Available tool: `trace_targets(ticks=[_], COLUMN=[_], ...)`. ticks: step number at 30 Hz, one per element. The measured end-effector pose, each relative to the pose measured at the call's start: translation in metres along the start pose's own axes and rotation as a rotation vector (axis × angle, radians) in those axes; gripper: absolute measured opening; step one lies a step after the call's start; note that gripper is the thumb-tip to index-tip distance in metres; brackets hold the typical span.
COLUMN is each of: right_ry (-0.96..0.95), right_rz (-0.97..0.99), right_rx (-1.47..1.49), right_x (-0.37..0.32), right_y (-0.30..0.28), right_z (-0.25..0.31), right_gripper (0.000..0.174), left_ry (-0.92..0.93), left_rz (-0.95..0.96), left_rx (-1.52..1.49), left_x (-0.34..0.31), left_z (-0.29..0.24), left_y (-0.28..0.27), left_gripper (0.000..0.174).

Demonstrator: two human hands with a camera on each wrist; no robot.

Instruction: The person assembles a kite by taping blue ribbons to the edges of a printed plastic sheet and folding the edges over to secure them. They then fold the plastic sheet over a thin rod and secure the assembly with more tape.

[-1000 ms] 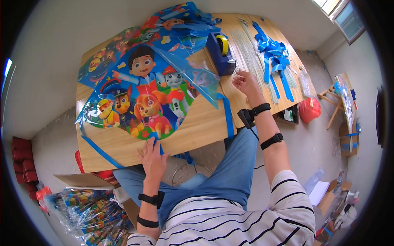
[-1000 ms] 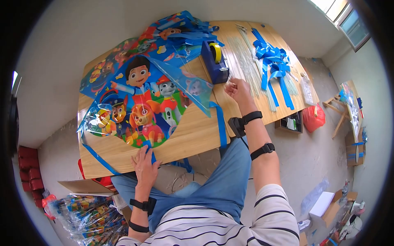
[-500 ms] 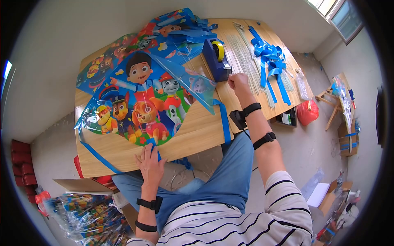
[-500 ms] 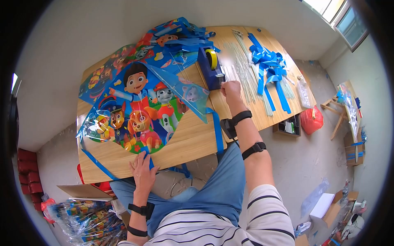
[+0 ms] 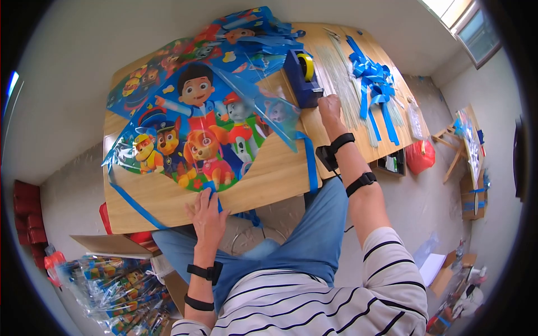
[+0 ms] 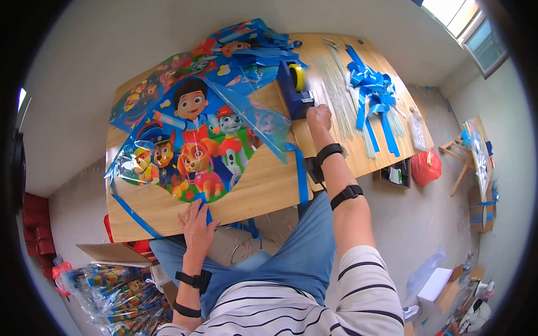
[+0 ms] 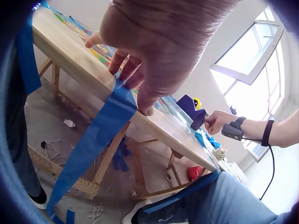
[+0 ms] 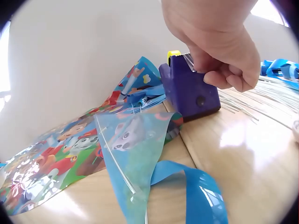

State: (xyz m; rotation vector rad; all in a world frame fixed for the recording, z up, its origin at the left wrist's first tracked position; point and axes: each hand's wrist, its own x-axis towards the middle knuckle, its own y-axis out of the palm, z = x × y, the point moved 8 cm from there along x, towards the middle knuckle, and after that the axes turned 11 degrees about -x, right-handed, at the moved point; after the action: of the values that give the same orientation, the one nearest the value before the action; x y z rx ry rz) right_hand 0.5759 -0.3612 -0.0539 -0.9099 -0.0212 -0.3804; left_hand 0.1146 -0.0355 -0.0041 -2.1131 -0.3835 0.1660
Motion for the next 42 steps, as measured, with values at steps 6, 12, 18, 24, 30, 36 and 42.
trace_targets(ticks=[6,12,18,24,30,36,42], right_ry=[-0.002,-0.018,0.026,0.186,0.043,-0.129,-0.495], right_rz=[0.228,0.252,0.272,0.221,0.283,0.456,1.053], right_rx=[-0.221,-0.128,-0.012,-0.072,-0.418,0.284,0.517], right_x=[0.018,0.039,0.023,-0.009,-0.042,-0.077,-0.257], right_y=[-0.001,-0.003,-0.015,-0.048,-0.033,-0.037,-0.005], right_z=[0.005,0.006,0.017,0.035,0.001,0.031,0.188], right_gripper=[0.035,0.026,0.026,0.015,0.028,0.006,0.009], left_ry=[-0.007,-0.016,-0.001,0.001,0.007,0.0,-0.009], left_rz=[-0.025,-0.058,-0.103,-0.035,-0.01,-0.026,-0.061], left_rx=[-0.014,-0.018,-0.021,-0.034,0.015,-0.01,-0.005], left_x=[-0.001,-0.001,-0.004,0.0,0.001,0.0,-0.001], left_z=[0.003,0.004,0.01,0.005,0.004,0.001,0.001], left_y=[0.0,-0.003,-0.002,0.004,0.001,-0.001,-0.003], left_gripper=[0.062,0.057,0.053,0.058,0.06,0.061,0.06])
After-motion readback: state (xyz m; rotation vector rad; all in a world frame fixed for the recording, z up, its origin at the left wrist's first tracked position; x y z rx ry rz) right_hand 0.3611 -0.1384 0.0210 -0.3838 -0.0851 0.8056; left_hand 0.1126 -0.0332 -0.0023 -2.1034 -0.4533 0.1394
